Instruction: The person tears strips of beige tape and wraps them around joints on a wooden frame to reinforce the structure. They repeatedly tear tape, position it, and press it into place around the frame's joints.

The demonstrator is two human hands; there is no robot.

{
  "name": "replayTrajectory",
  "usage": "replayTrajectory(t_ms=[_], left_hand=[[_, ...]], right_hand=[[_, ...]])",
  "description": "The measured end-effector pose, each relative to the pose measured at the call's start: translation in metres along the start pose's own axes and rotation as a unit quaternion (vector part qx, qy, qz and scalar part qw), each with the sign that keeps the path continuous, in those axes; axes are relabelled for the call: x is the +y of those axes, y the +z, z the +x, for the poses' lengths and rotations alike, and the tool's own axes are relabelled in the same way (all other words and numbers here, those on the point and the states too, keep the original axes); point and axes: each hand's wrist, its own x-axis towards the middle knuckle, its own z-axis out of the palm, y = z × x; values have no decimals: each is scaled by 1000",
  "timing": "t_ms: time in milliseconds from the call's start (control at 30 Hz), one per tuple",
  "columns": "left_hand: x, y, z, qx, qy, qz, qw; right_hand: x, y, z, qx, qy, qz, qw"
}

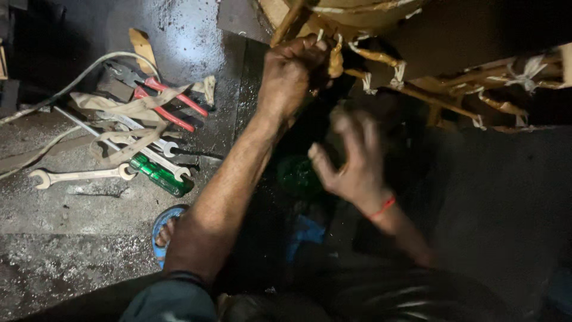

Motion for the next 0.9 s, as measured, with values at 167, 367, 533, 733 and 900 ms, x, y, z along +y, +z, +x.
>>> replayTrajectory(t_ms=[167,367,533,733,900], left_hand=[[16,9,-6,-17,-10,-14,1000],[11,2,-5,15,-16,58,998],[11,3,-1,-3,3,38,999],[15,0,-1,17,-73,30,997],[7,0,1,-9,-47,-6,999]], right_hand=[[4,-19,68,114,-123,-116,979],[12,-8,73,108,-128,-136,976],[17,-11,76,108,-178,-128,970],[-5,-20,68,110,-129,123,978],[-1,-18,80,96,-64,162,980]])
